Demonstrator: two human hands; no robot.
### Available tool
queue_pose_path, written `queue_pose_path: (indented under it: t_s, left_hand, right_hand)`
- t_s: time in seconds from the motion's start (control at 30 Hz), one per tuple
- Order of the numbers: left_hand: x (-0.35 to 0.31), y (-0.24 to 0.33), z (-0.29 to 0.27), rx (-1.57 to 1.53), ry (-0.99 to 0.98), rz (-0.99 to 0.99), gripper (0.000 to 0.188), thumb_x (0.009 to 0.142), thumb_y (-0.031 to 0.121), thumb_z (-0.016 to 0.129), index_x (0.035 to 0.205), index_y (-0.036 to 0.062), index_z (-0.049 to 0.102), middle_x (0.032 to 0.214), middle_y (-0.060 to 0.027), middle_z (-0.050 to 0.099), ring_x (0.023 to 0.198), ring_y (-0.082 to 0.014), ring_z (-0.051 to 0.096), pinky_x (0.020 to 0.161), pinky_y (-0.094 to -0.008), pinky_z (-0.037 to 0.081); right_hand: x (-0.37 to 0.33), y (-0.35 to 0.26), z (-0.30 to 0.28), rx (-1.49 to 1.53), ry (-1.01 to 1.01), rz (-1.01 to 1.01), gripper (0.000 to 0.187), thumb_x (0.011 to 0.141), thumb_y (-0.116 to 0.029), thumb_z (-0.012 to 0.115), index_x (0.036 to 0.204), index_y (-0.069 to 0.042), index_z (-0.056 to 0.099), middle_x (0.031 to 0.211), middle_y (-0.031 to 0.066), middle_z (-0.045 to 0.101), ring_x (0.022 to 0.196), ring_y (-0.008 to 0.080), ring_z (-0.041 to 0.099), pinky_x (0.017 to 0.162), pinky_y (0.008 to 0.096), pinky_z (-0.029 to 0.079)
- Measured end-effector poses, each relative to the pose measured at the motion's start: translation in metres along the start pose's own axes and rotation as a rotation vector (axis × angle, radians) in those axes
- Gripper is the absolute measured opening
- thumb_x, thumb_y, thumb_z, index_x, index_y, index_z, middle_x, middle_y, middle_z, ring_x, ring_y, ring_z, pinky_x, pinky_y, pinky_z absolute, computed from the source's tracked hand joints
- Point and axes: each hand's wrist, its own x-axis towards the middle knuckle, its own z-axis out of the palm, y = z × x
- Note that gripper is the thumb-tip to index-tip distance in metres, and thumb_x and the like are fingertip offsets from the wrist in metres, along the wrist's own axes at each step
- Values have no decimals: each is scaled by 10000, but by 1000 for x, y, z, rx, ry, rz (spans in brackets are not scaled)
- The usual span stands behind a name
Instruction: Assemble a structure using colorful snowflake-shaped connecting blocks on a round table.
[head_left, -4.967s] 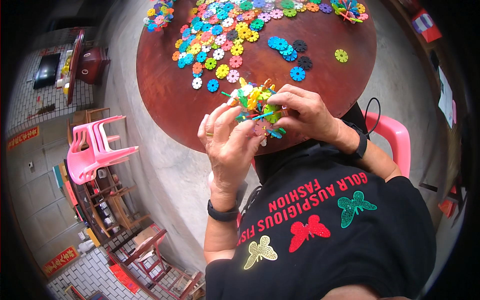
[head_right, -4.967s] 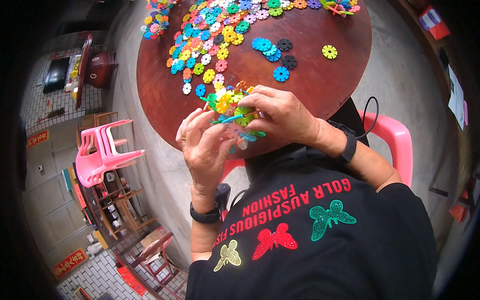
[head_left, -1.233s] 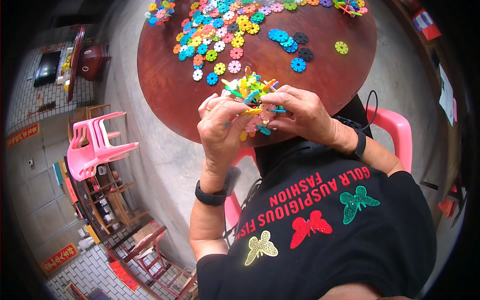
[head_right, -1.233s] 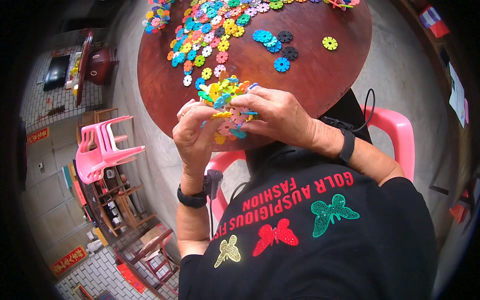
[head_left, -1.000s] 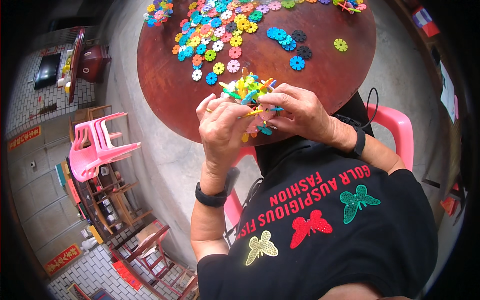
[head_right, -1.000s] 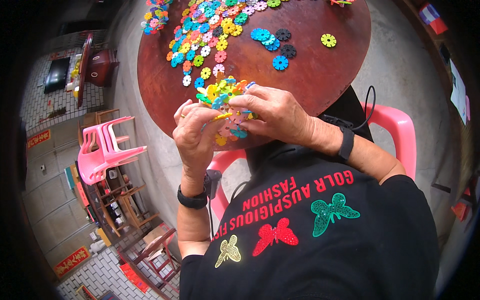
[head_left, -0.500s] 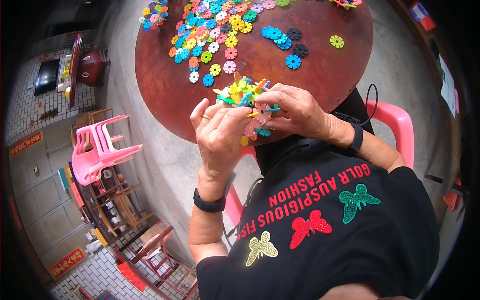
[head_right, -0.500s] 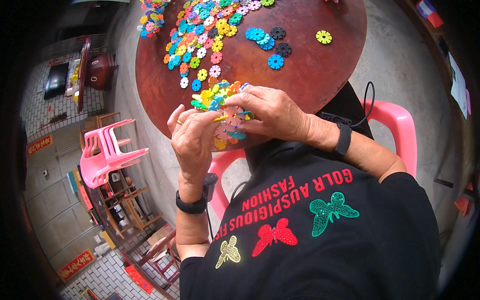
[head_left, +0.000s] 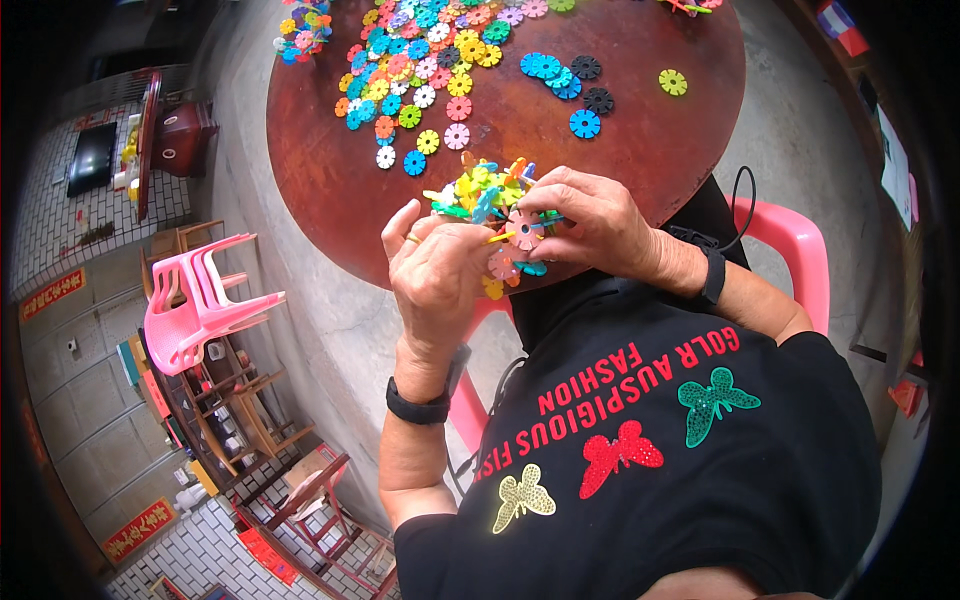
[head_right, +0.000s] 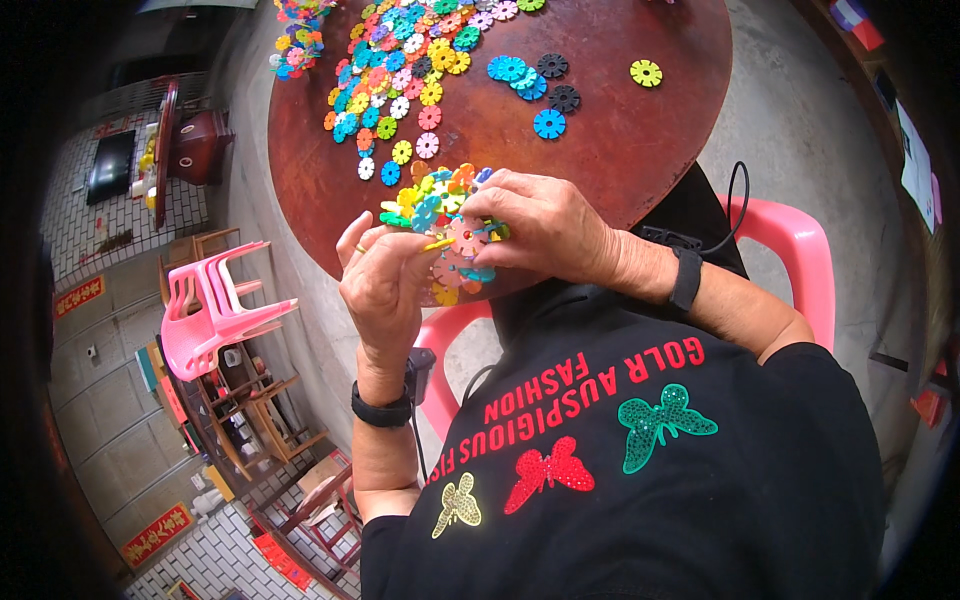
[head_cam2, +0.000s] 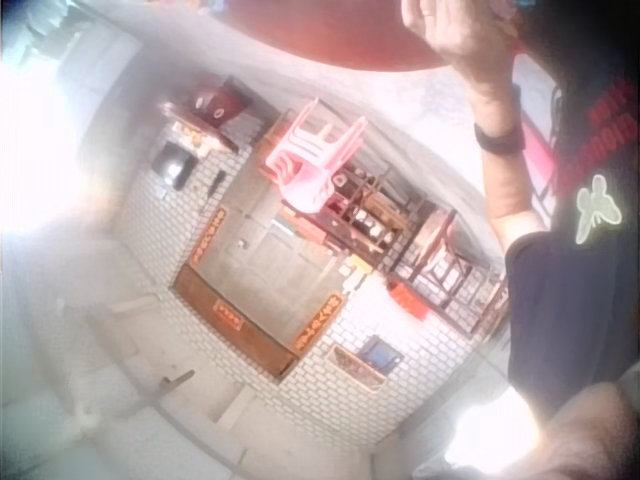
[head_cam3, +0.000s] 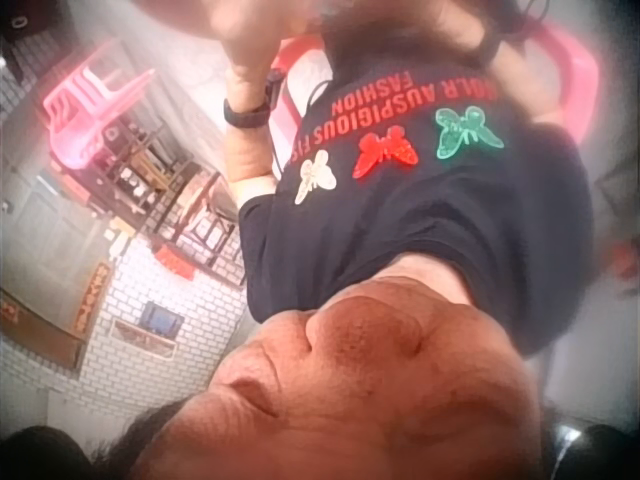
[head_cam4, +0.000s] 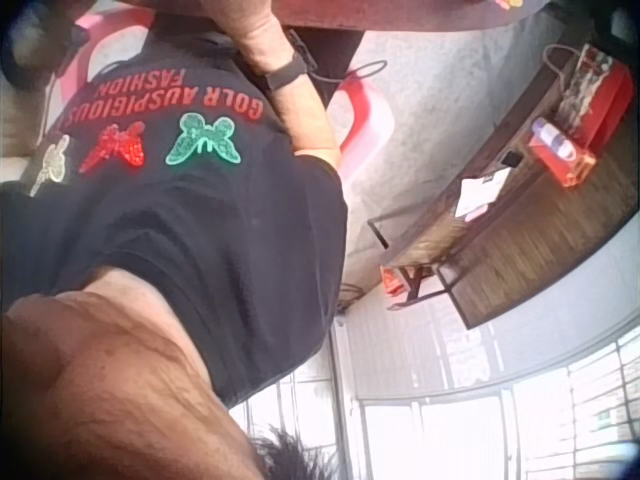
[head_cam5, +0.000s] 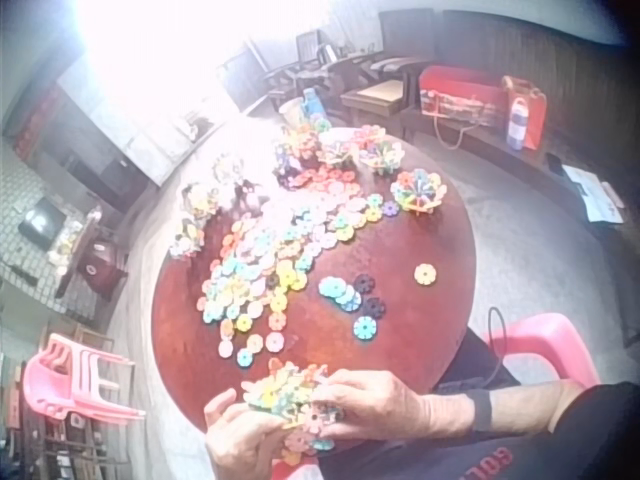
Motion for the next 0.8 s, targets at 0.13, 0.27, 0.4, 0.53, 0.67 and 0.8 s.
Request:
queue_pose_path:
  t_s: [0.13, 0.27, 0.4, 0.53, 0.67, 0.8]
  left_hand:
    - [-1, 2, 2, 13, 13, -15, 83, 773, 94, 731, 846, 101, 693, 782, -14, 687, 810, -220, 657, 1015, -415, 379]
    - [-2, 4, 6, 32, 46, -4, 92, 754, 72, 723, 835, 90, 685, 780, -24, 684, 795, -227, 660, 983, -419, 416]
    - [-2, 3, 8, 11, 52, 36, 108, 729, 64, 712, 829, 72, 671, 770, -36, 675, 778, -235, 662, 938, -427, 462]
    - [4, 6, 5, -7, 18, 65, 83, 806, 86, 725, 832, 33, 667, 761, -63, 665, 764, -248, 654, 926, -418, 470]
    - [9, 8, 5, -7, -26, 110, 95, 751, 66, 702, 823, 47, 643, 732, -59, 636, 747, -244, 648, 915, -406, 477]
    - [12, 11, 4, 17, -51, 125, 117, 714, 64, 684, 810, 71, 617, 699, -44, 601, 740, -230, 639, 914, -399, 479]
  right_hand:
    - [-2, 2, -2, 20, -46, -8, 453, 696, -184, 844, 1071, -33, 638, 952, 128, 660, 869, 280, 673, 719, 341, 557]
    - [-3, 4, -3, 59, -60, -15, 422, 710, -177, 834, 1055, -29, 640, 903, 112, 663, 841, 278, 674, 707, 345, 555]
    - [-4, 7, 0, 97, -19, -37, 336, 750, -243, 797, 983, -68, 629, 819, 72, 635, 757, 259, 657, 653, 347, 535]
    - [-5, 8, -2, 98, -30, -56, 346, 747, -232, 800, 990, -62, 623, 823, 73, 632, 752, 261, 654, 641, 342, 534]
    - [-6, 10, -2, 105, -56, -68, 357, 750, -226, 797, 1002, -54, 613, 838, 76, 630, 751, 264, 655, 644, 343, 539]
    - [-6, 9, -4, 91, -81, -90, 362, 754, -225, 794, 1009, -49, 605, 845, 83, 626, 755, 274, 654, 649, 352, 543]
